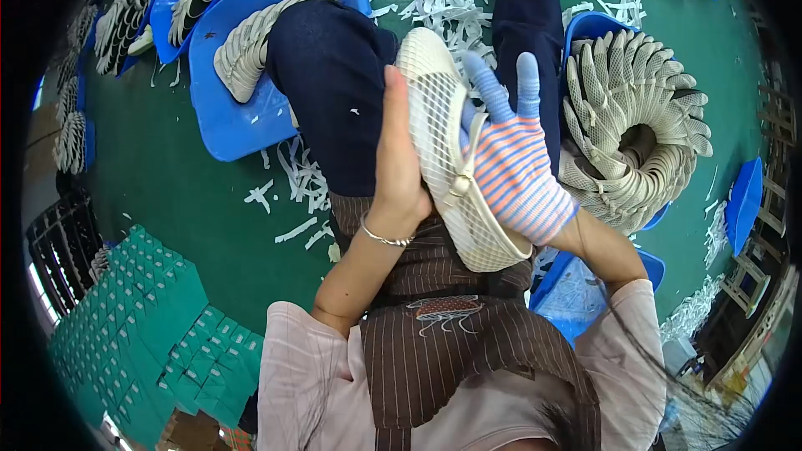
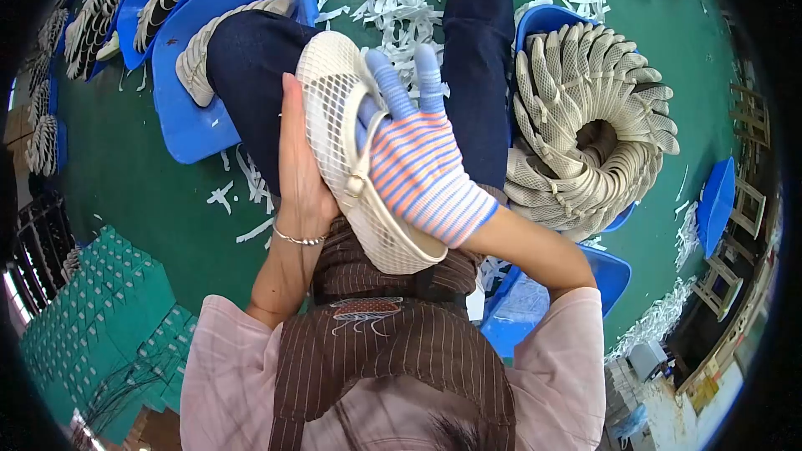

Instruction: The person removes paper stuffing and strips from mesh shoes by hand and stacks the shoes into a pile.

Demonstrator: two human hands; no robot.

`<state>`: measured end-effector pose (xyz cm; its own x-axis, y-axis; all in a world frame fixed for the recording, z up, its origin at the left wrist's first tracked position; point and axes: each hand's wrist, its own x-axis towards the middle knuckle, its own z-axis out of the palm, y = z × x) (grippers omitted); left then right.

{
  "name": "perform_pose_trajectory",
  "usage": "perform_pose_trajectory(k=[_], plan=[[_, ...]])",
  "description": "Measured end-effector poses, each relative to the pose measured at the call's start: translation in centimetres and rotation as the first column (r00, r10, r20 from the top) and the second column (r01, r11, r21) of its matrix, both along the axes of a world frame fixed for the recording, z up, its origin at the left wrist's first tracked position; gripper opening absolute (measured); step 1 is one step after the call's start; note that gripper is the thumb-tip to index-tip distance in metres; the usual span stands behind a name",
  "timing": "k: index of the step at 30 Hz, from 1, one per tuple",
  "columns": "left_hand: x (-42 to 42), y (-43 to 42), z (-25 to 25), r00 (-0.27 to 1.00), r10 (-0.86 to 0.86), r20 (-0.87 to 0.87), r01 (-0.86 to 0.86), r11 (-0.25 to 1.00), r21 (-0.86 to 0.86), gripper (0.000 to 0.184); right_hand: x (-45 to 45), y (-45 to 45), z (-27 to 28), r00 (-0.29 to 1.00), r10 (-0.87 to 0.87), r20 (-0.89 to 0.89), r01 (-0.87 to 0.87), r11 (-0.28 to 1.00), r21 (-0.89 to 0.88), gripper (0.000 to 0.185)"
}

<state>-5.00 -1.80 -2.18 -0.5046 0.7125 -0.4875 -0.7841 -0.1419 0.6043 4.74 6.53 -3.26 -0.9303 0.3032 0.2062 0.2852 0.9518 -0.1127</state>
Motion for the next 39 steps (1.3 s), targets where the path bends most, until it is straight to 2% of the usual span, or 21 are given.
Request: perform_pose_trajectory(k=[2, 3, 4, 5, 6, 7, 9, 11, 12, 15, 17, 22, 26, 27, 29, 30, 32, 35, 37, 39], plan=[[0.6, 0.1, 0.1, 0.999, 0.012, -0.034, -0.013, 0.999, -0.045, 0.063, -0.6, -0.7, -1.2, 0.994, -0.106, -0.004, 0.106, 0.991, 0.078, 0.043], [0.9, 0.1, 0.0, 0.994, 0.012, -0.109, -0.016, 0.999, -0.034, 0.064, -1.0, -1.2, -1.7, 0.966, -0.218, -0.139, 0.175, 0.946, -0.272, 0.046], [1.1, 0.1, -0.1, 0.983, 0.014, -0.182, -0.019, 1.000, -0.021, 0.064, -1.3, -1.5, -2.0, 0.905, -0.363, -0.222, 0.170, 0.787, -0.592, 0.050], [1.3, 0.0, -0.2, 0.967, 0.018, -0.255, -0.021, 1.000, -0.009, 0.065, -1.6, -1.7, -2.3, 0.820, -0.519, -0.243, 0.093, 0.538, -0.837, 0.053], [1.5, -0.1, -0.2, 0.945, 0.021, -0.327, -0.022, 1.000, 0.001, 0.065, -1.6, -1.8, -2.3, 0.776, -0.591, -0.219, 0.034, 0.386, -0.922, 0.055], [1.6, -0.2, -0.2, 0.946, 0.018, -0.323, -0.021, 1.000, -0.004, 0.065, -1.7, -1.8, -2.3, 0.721, -0.667, -0.187, -0.040, 0.230, -0.972, 0.057], [1.6, -0.5, -0.1, 0.917, -0.006, -0.398, -0.006, 1.000, -0.029, 0.065, -1.6, -1.6, -2.0, 0.813, -0.510, -0.281, 0.102, 0.600, -0.794, 0.062], [1.6, -0.6, 0.0, 0.892, -0.025, -0.451, 0.004, 0.999, -0.046, 0.066, -1.7, -1.3, -1.9, 0.903, -0.323, -0.285, 0.168, 0.873, -0.458, 0.067], [1.6, -0.6, 0.1, 0.884, -0.032, -0.467, 0.008, 0.999, -0.052, 0.066, -1.9, -1.4, -2.2, 0.903, -0.325, -0.282, 0.170, 0.872, -0.459, 0.067], [2.1, 0.4, 1.0, 0.856, 0.070, -0.513, -0.076, 0.997, 0.009, 0.053, -2.9, -2.0, -4.0, 0.698, -0.578, -0.422, -0.002, 0.588, -0.809, 0.064], [2.2, 0.5, 1.3, 0.846, 0.106, -0.523, -0.108, 0.994, 0.026, 0.050, -2.8, -2.1, -4.2, 0.620, -0.663, -0.420, -0.092, 0.469, -0.878, 0.064], [1.6, 0.2, 1.6, 0.824, 0.087, -0.561, -0.065, 0.996, 0.059, 0.052, -2.6, -2.0, -1.9, 0.655, -0.681, -0.329, -0.043, 0.401, -0.915, 0.048], [0.9, -0.1, 1.4, 0.904, 0.088, -0.418, -0.054, 0.994, 0.093, 0.060, -1.9, -2.4, -2.2, 0.754, -0.519, -0.403, 0.044, 0.653, -0.756, 0.037], [1.0, 0.0, 1.4, 0.907, 0.088, -0.412, -0.054, 0.994, 0.095, 0.060, -1.5, -2.2, -1.8, 0.756, -0.518, -0.400, 0.050, 0.654, -0.755, 0.037], [1.0, 0.2, 1.8, 0.921, 0.117, -0.372, -0.077, 0.989, 0.123, 0.060, -0.4, -0.9, 0.1, 0.884, -0.213, -0.415, 0.026, 0.911, -0.412, 0.048], [1.0, 0.3, 2.0, 0.926, 0.133, -0.354, -0.091, 0.987, 0.132, 0.060, 0.1, -0.3, 1.0, 0.928, -0.058, -0.369, -0.025, 0.976, -0.216, 0.053], [0.9, 0.2, 1.9, 0.927, 0.152, -0.342, -0.109, 0.984, 0.140, 0.060, 0.0, -0.1, 1.3, 0.951, 0.092, -0.295, -0.102, 0.995, -0.018, 0.060], [1.1, 0.0, 0.5, 0.925, 0.160, -0.345, -0.161, 0.987, 0.028, 0.061, -0.7, -0.3, 1.1, 0.935, -0.069, -0.348, 0.003, 0.982, -0.188, 0.054], [1.0, 0.0, 0.4, 0.926, 0.154, -0.344, -0.166, 0.986, -0.005, 0.062, -1.1, -0.6, 0.8, 0.923, -0.120, -0.365, 0.054, 0.981, -0.186, 0.051], [0.9, 0.2, 0.8, 0.898, 0.136, -0.419, -0.148, 0.989, 0.004, 0.063, -1.3, -1.1, 0.5, 0.914, -0.153, -0.377, 0.095, 0.981, -0.170, 0.048]])
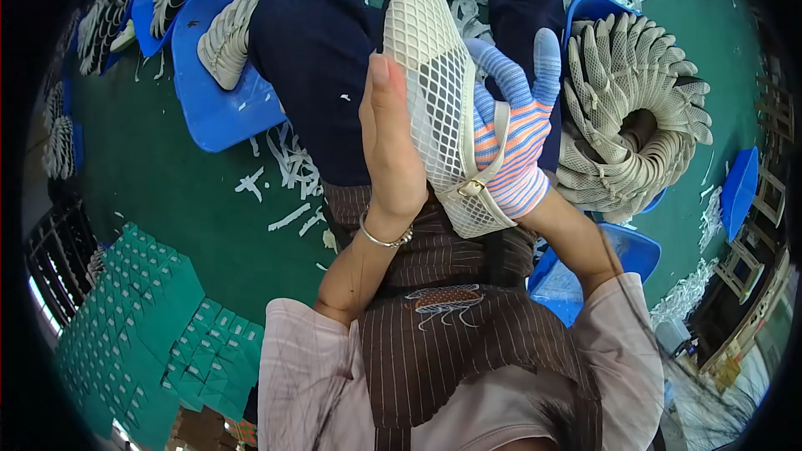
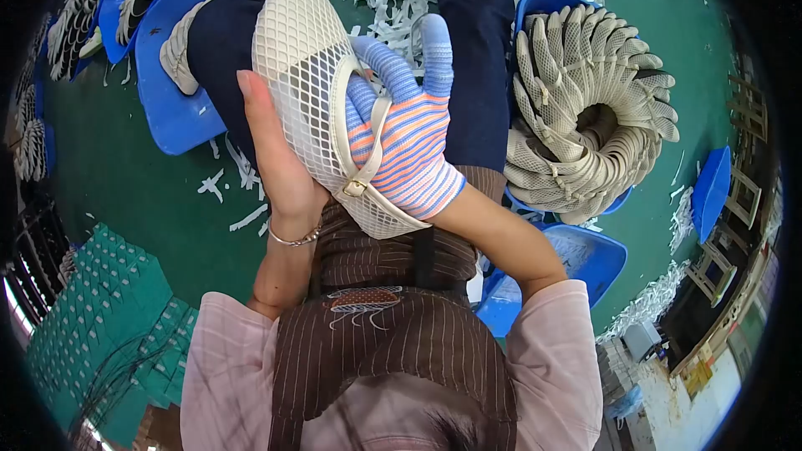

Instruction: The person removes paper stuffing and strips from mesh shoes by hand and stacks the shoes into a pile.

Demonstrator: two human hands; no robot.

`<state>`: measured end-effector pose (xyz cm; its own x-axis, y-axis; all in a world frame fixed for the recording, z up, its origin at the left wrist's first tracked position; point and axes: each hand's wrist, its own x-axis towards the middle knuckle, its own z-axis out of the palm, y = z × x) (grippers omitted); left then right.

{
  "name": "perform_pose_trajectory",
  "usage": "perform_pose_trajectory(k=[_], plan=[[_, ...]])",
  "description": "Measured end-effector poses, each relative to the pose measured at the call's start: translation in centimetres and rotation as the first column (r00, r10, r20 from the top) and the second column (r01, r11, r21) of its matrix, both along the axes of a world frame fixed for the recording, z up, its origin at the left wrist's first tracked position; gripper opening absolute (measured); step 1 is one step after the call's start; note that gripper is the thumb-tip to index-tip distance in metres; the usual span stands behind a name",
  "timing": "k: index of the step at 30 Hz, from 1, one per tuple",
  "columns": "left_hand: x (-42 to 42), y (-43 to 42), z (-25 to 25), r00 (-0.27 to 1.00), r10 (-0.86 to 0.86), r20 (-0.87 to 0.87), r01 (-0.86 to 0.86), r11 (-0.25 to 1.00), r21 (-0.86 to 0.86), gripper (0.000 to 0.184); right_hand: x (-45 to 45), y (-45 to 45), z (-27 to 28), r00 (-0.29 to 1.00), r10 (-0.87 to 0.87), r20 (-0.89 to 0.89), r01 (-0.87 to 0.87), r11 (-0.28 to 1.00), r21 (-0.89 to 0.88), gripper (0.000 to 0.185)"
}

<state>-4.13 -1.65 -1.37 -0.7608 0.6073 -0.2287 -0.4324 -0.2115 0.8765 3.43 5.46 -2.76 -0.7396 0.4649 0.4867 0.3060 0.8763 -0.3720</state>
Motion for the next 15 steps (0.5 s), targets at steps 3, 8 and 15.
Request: perform_pose_trajectory(k=[3, 8, 15], plan=[[0.1, -0.2, 0.3, 0.997, -0.006, -0.077, 0.004, 1.000, -0.019, 0.063, 0.1, -0.4, -0.3, 0.999, -0.049, -0.013, 0.049, 0.999, 0.009, 0.044], [0.2, -0.5, 0.0, 1.000, -0.007, -0.022, 0.006, 0.999, -0.044, 0.065, 0.6, -0.9, 0.0, 1.000, -0.014, -0.017, 0.013, 0.999, -0.047, 0.037], [-0.1, -0.6, 0.8, 0.994, -0.108, -0.009, 0.108, 0.993, 0.053, 0.064, 2.2, -0.7, 1.5, 0.976, 0.211, -0.048, -0.216, 0.968, -0.128, 0.024]])
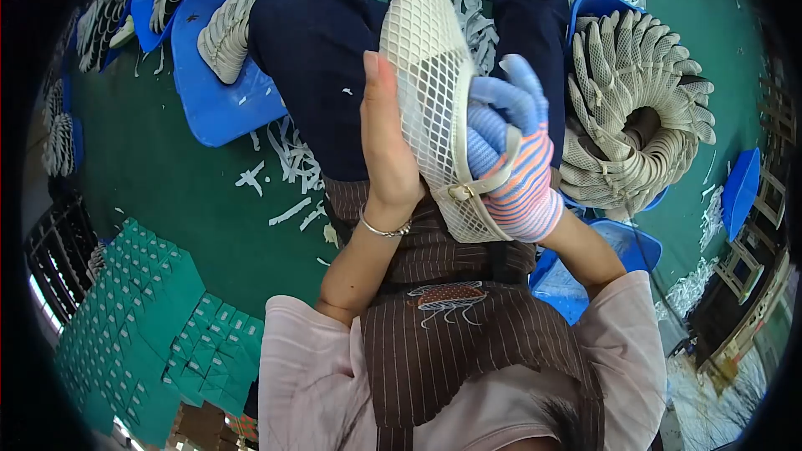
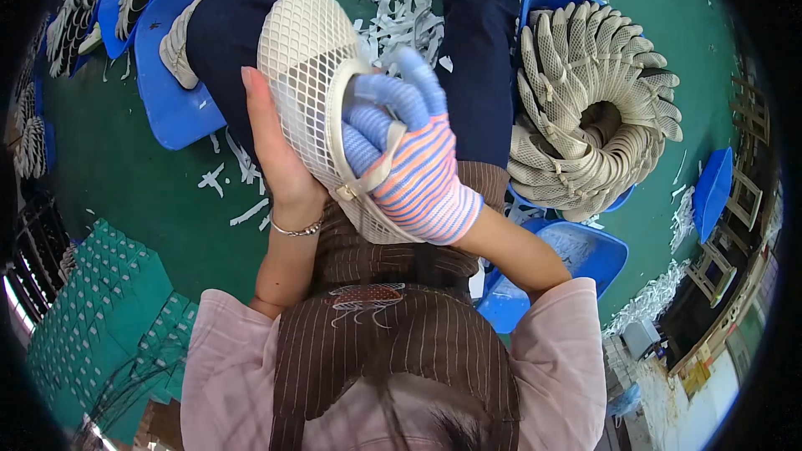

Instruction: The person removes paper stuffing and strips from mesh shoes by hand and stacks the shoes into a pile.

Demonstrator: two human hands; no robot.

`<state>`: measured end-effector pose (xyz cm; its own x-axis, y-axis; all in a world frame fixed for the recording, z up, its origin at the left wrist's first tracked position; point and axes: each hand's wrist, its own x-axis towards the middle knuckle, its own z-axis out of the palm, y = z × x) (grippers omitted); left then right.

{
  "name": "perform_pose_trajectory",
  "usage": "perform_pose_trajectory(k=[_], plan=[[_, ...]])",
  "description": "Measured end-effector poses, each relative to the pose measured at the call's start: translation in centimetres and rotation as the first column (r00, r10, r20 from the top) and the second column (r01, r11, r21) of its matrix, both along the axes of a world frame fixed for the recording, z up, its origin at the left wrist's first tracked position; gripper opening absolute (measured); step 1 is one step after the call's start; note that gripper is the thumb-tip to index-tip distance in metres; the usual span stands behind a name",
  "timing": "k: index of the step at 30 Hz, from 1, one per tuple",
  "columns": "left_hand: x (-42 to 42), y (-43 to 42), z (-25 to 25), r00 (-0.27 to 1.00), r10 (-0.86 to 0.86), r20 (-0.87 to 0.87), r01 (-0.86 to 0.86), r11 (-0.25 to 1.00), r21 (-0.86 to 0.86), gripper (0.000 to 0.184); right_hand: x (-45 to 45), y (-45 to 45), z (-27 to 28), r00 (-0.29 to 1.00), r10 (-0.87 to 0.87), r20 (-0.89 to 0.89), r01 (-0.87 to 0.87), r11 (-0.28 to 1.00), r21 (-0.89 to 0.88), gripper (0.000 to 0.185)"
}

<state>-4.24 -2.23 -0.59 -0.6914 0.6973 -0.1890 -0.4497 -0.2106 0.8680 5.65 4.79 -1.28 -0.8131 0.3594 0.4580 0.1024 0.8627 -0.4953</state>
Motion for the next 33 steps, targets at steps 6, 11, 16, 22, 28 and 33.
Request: perform_pose_trajectory(k=[6, 11, 16, 22, 28, 33], plan=[[-1.9, -0.5, -1.2, 0.955, -0.004, 0.298, -0.068, 0.970, 0.232, 0.064, 1.3, 2.1, 3.8, 0.973, 0.214, 0.083, -0.203, 0.971, -0.127, 0.016], [-3.9, -1.5, -1.3, 0.932, 0.003, 0.363, -0.092, 0.970, 0.227, 0.066, 3.8, 5.5, 3.3, 0.994, -0.006, -0.113, -0.085, 0.618, -0.782, 0.023], [-3.5, -1.0, -1.0, 0.964, 0.163, 0.212, -0.182, 0.981, 0.072, 0.066, 2.2, 6.1, 0.2, 0.941, -0.329, 0.081, 0.317, 0.939, 0.135, 0.026], [-1.4, -0.2, 0.6, 0.978, 0.203, 0.049, -0.206, 0.976, 0.065, 0.066, -2.3, 1.3, 0.5, 0.990, -0.007, 0.142, -0.013, 0.991, 0.136, 0.036], [0.3, -1.0, 0.6, 0.992, 0.098, -0.078, -0.092, 0.993, 0.074, 0.066, -3.6, 1.6, -0.2, 0.986, -0.166, -0.032, 0.169, 0.969, 0.180, 0.052], [0.5, -1.0, 0.9, 0.988, 0.110, -0.110, -0.104, 0.992, 0.066, 0.062, -3.1, 1.4, -1.0, 0.981, -0.189, -0.035, 0.192, 0.975, 0.115, 0.062]])
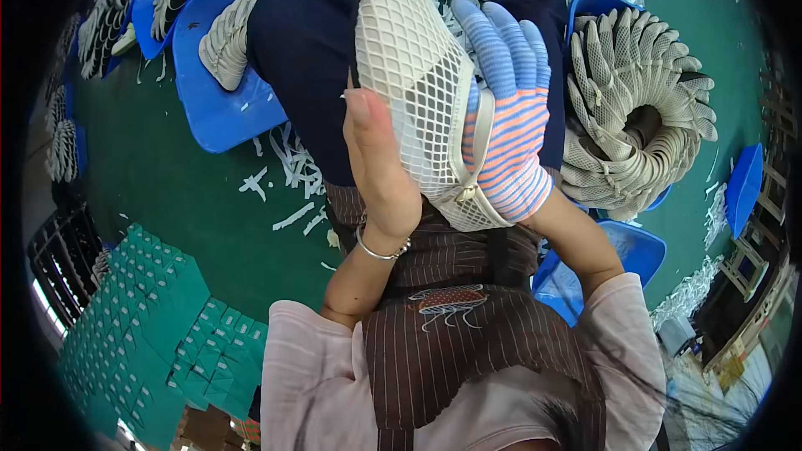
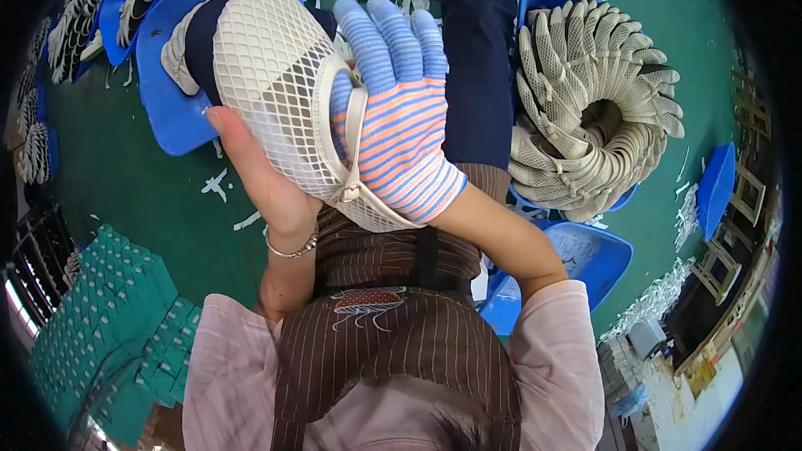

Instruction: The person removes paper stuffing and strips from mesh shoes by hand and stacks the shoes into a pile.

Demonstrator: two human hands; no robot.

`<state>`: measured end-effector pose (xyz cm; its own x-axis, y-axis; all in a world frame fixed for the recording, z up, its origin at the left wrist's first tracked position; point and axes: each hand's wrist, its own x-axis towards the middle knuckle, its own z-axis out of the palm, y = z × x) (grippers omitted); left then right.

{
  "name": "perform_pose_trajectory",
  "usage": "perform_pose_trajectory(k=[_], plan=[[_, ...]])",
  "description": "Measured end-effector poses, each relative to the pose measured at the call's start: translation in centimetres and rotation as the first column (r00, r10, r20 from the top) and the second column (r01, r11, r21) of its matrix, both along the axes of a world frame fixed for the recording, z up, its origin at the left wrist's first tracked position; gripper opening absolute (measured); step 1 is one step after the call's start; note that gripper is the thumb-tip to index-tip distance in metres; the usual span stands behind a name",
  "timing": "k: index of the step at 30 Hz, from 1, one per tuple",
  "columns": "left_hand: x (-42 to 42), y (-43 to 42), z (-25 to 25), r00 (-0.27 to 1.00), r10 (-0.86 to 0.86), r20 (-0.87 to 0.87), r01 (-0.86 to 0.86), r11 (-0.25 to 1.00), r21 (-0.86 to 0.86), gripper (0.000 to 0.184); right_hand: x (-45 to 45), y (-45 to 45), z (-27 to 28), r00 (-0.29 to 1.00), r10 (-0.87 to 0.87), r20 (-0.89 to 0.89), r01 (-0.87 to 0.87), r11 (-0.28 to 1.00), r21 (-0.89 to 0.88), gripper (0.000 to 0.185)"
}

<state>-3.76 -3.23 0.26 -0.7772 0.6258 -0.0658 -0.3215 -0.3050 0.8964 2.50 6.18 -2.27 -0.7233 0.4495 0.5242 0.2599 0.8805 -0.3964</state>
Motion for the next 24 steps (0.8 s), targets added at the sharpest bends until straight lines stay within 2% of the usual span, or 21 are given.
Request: perform_pose_trajectory(k=[4, 5, 9, 15, 20, 24], plan=[[0.3, 0.7, 0.2, 0.999, -0.004, -0.044, 0.006, 0.999, 0.053, 0.058, -0.8, 0.4, -0.1, 0.999, -0.003, -0.043, -0.004, 0.988, -0.156, 0.061], [0.2, 0.7, 0.1, 0.999, -0.002, -0.043, 0.004, 0.999, 0.051, 0.058, -0.9, 0.5, -0.1, 0.999, -0.001, -0.042, -0.006, 0.987, -0.158, 0.061], [-0.1, 0.4, -0.7, 0.999, 0.014, -0.047, -0.011, 0.998, 0.064, 0.056, -0.7, 1.5, 0.1, 0.975, 0.162, 0.150, -0.166, 0.986, 0.016, 0.063], [-0.7, 0.1, -0.3, 1.000, -0.023, 0.013, 0.023, 1.000, 0.007, 0.056, -0.7, 2.4, 0.2, 0.954, 0.286, 0.085, -0.277, 0.955, -0.105, 0.064], [-0.7, -0.1, -0.8, 0.998, 0.036, 0.059, -0.035, 0.999, -0.012, 0.061, -0.9, 1.7, 0.4, 0.937, 0.331, 0.107, -0.290, 0.913, -0.286, 0.066], [-0.4, 0.2, -0.9, 0.969, 0.230, 0.084, -0.226, 0.972, -0.055, 0.057, -0.3, 1.0, 0.6, 0.951, 0.304, 0.050, -0.274, 0.908, -0.316, 0.056]])
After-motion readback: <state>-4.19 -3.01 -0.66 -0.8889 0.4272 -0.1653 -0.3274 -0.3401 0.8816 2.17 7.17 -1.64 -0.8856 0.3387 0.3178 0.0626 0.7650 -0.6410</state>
